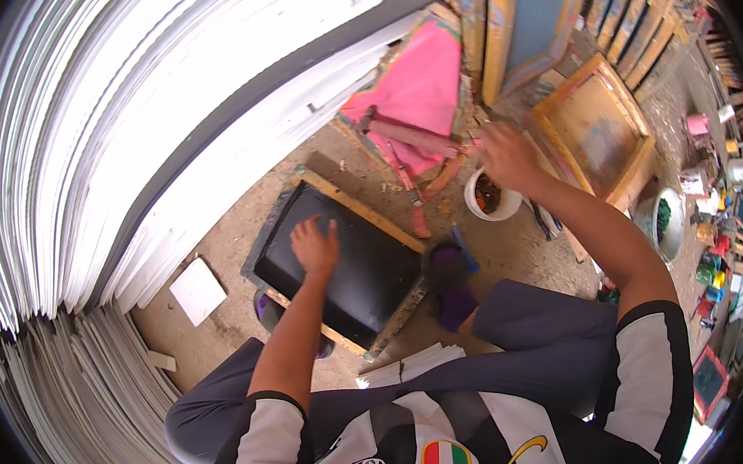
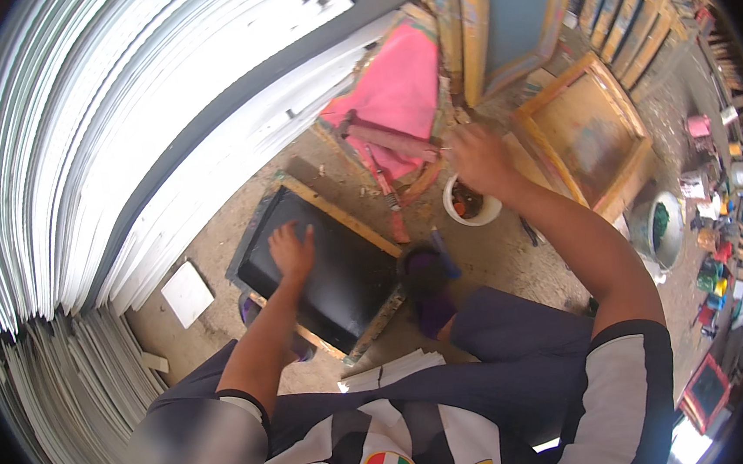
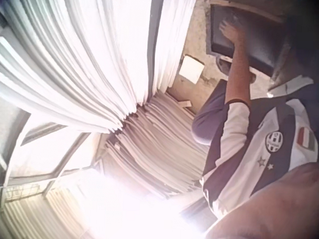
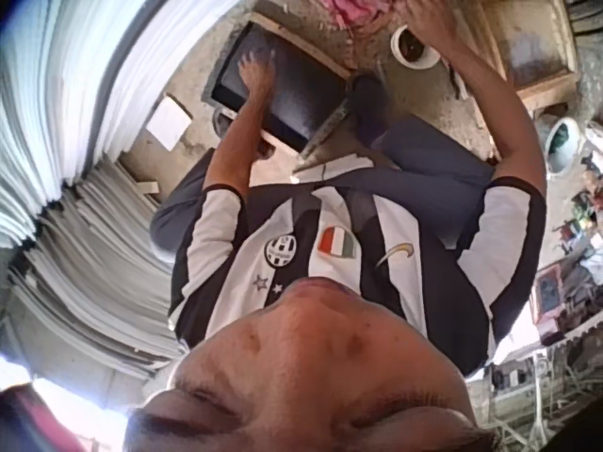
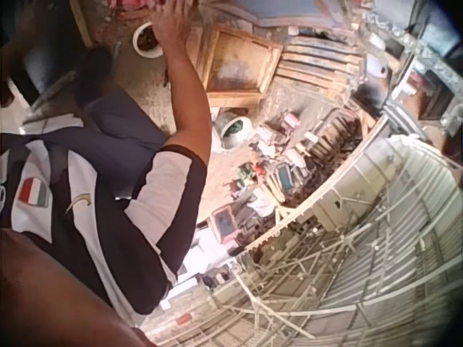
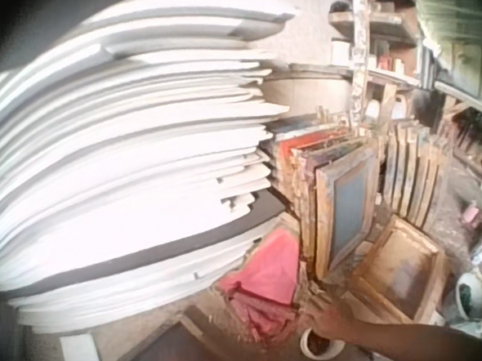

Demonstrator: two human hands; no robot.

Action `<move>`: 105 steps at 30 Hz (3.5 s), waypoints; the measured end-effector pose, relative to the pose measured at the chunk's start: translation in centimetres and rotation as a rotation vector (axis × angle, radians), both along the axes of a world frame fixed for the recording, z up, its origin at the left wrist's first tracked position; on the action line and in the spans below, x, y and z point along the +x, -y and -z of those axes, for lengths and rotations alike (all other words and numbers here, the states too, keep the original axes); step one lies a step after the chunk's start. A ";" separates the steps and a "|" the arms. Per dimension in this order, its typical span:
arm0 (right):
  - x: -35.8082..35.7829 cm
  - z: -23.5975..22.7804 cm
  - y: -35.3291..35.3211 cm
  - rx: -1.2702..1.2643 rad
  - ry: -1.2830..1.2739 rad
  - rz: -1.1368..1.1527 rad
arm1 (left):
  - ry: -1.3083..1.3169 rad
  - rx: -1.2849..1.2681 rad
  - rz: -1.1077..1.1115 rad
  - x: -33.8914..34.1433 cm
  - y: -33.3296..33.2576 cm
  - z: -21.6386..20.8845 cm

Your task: The person sits on the floor and uses a hammer and a small metal tool to repair a wooden picture frame. They repeatedly tap the frame's corners and edges, occasionally flipping the frame to work on different sides.

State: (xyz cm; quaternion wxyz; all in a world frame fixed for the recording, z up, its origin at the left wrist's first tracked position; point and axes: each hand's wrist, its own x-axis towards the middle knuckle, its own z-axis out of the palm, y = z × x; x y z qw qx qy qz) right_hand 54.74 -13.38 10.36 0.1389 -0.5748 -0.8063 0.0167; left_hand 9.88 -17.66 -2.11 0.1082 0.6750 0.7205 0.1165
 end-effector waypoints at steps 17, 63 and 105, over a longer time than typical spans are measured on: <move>-25.7 13.7 5.5 -0.713 0.081 0.252 | -0.101 -0.572 0.054 -18.0 -5.9 0.2; -22.3 -15.1 1.8 -0.367 -1.562 -0.556 | -0.357 0.492 0.654 -11.1 -1.5 -34.5; -36.9 -13.8 14.6 -0.027 -1.038 -0.261 | 1.378 -0.224 -0.276 -10.6 -2.4 -29.7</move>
